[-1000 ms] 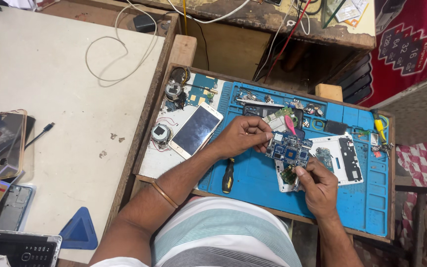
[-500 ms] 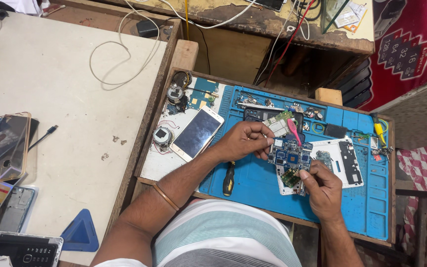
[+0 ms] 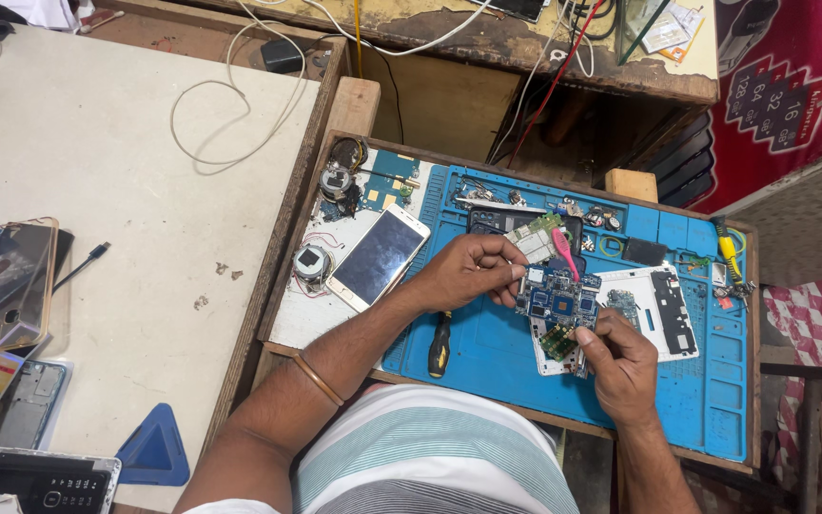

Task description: The person works on a disassembled smartphone motherboard at a repair bench. They hold the board with one hand and pry and unscrew components using a screwdriver, then use a pink brush to scrub and clean the board surface and connectors, repositioning the board and small circuit boards on the mat as they work.

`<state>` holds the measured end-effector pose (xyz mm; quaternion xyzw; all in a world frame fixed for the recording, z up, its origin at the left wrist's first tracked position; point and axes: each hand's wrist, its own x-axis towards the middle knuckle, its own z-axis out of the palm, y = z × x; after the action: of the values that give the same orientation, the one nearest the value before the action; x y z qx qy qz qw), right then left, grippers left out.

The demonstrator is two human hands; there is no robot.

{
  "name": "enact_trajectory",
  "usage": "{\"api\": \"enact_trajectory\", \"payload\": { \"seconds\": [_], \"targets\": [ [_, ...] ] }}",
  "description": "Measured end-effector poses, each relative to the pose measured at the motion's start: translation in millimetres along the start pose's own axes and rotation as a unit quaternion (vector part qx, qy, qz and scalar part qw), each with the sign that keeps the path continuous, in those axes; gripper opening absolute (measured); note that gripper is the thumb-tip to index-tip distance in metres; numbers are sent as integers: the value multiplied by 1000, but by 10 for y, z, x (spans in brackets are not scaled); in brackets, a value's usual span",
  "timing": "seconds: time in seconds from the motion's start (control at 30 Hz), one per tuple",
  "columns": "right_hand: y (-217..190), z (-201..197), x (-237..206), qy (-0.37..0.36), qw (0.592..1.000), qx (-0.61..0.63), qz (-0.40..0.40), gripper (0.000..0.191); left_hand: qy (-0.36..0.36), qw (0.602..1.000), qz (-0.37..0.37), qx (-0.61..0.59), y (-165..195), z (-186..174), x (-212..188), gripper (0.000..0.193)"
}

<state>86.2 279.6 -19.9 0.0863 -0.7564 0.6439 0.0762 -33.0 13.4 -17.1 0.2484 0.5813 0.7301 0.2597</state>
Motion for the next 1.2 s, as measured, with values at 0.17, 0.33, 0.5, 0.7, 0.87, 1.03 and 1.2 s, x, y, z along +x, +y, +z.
{"api": "enact_trajectory", "payload": {
  "seconds": [0.17, 0.33, 0.5, 0.7, 0.87, 1.03, 1.2],
  "targets": [
    [-9, 3, 3, 2, 1000, -10, -3, 19, -1, 1000, 4, -8, 5, 2, -5, 27],
    [-21, 21, 3, -2, 1000, -3, 1, 18, 5, 1000, 0, -13, 19, 4, -13, 26],
    [-34, 33, 2, 8, 1000, -12, 19, 20, 10, 1000, 3, -14, 34, -3, -11, 25],
    [-27, 30, -7, 7, 999, -24, 21, 24, 20, 999, 27, -26, -6, -15, -4, 23],
    [-23, 30, -5, 7, 999, -26, 28, 26, 61, 997, 31, -48, -42, -33, 27, 21],
    [-39, 43, 4, 1, 999, -21, 29, 26, 74, 994, 57, -63, -25, -24, 23, 20],
    [-60, 49, 1, 16, 999, -14, 44, 27, 79, 993, 55, -72, 15, -1, 7, 27]
  ]
}}
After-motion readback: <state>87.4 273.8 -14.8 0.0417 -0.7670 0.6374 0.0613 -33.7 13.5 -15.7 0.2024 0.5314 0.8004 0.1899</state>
